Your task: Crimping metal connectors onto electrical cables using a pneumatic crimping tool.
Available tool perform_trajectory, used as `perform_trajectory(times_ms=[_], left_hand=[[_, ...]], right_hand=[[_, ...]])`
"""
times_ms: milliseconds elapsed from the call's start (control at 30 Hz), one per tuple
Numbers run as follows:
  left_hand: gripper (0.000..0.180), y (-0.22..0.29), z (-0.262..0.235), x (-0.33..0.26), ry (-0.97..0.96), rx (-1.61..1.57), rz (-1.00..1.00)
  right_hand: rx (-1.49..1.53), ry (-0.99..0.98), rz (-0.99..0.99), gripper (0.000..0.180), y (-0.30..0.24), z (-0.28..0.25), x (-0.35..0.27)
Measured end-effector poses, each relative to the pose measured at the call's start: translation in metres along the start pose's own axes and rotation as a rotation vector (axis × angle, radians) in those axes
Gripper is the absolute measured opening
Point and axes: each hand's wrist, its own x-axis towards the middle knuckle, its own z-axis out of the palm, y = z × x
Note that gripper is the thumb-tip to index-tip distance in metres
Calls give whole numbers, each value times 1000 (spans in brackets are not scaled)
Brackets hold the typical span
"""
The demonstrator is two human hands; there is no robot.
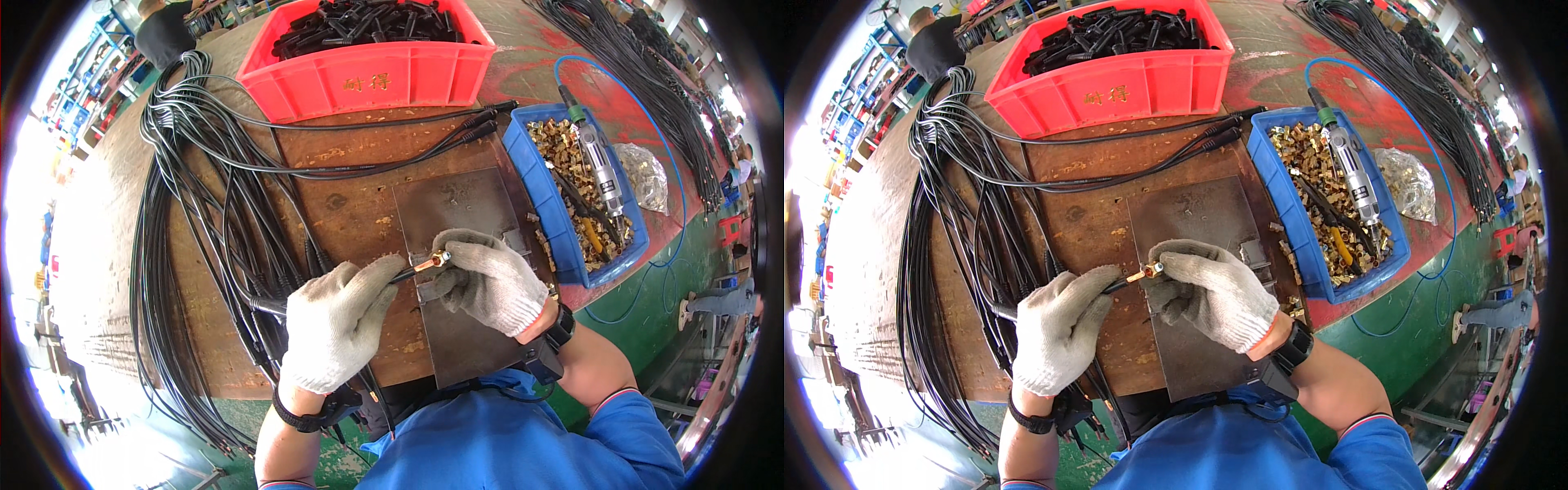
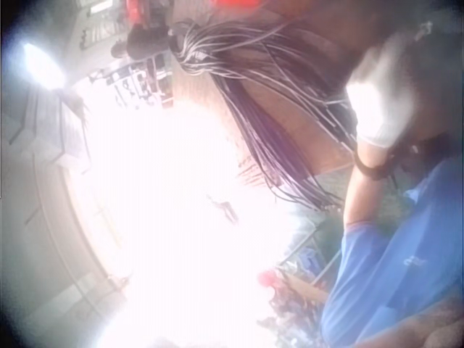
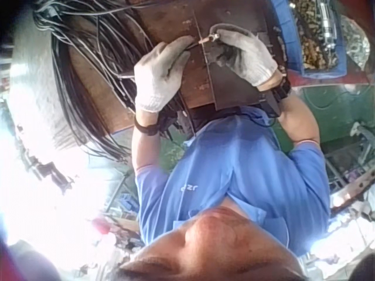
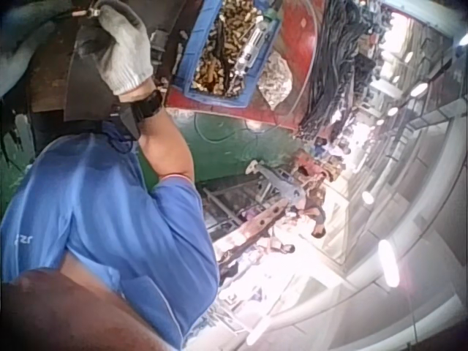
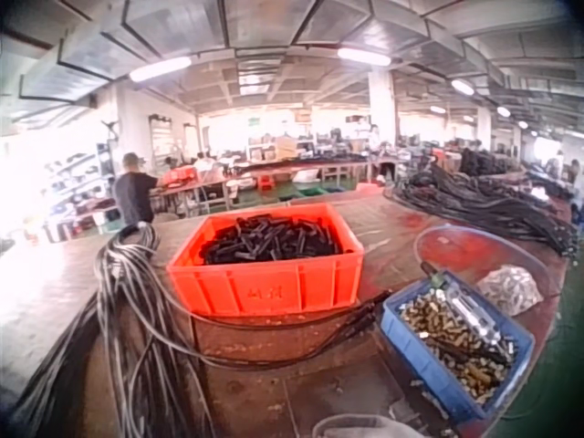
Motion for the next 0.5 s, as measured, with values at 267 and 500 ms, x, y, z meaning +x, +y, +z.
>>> perform_trajectory(times_ms=[267, 500], left_hand=[[32, -2, 2, -1, -10, 11, 5], [32, -1, 1, -1, -22, 38, 9]], right_hand=[[-10, 35, 10, 23, 2, 0, -1], [-29, 31, 27, 23, -1, 6, -2]])
